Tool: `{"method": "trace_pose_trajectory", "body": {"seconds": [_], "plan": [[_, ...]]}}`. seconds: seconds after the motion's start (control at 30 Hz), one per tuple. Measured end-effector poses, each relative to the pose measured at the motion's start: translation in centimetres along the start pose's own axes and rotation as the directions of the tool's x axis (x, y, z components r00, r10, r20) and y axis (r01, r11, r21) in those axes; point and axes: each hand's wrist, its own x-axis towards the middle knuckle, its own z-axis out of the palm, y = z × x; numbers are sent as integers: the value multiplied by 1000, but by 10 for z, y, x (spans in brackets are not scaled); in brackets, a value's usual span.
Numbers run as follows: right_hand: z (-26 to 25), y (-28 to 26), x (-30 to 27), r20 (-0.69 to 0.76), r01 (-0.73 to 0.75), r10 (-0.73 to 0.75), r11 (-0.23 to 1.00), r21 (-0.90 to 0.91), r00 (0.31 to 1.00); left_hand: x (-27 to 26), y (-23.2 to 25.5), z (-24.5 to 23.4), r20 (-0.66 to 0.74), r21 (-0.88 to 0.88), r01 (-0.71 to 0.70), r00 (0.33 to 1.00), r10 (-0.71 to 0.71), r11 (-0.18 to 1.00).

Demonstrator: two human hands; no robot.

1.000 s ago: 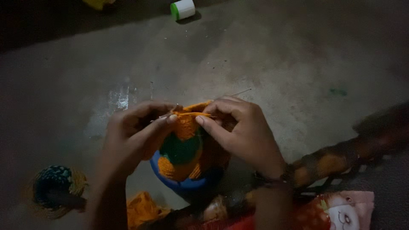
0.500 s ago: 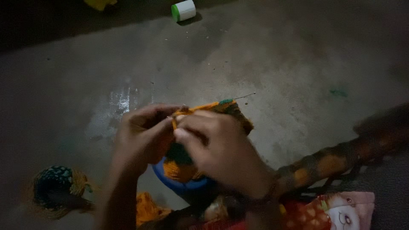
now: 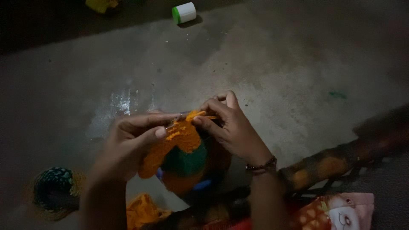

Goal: The person knits a multicolored fabric using two knitting needles and orange and green yarn. They repeatedly insert the needle into stitches, wrap the yarn, and pull loops through to extend the fabric.

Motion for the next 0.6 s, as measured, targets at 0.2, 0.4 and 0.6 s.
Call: {"method": "trace_pose_trajectory", "body": {"seconds": [0.2, 0.4, 0.6], "plan": [[9, 7, 5, -85, -79, 70, 991, -112, 994, 1, 14, 2, -210, 172, 157, 970, -120, 972], [22, -1, 12, -231, -200, 139, 943, -266, 963, 4, 21, 14, -356, 650, 14, 889, 289, 760], [35, -10, 14, -304, -305, 228, 923, -234, 925, 6, 20, 22, -330, 824, 14, 824, 460, 566]]}}
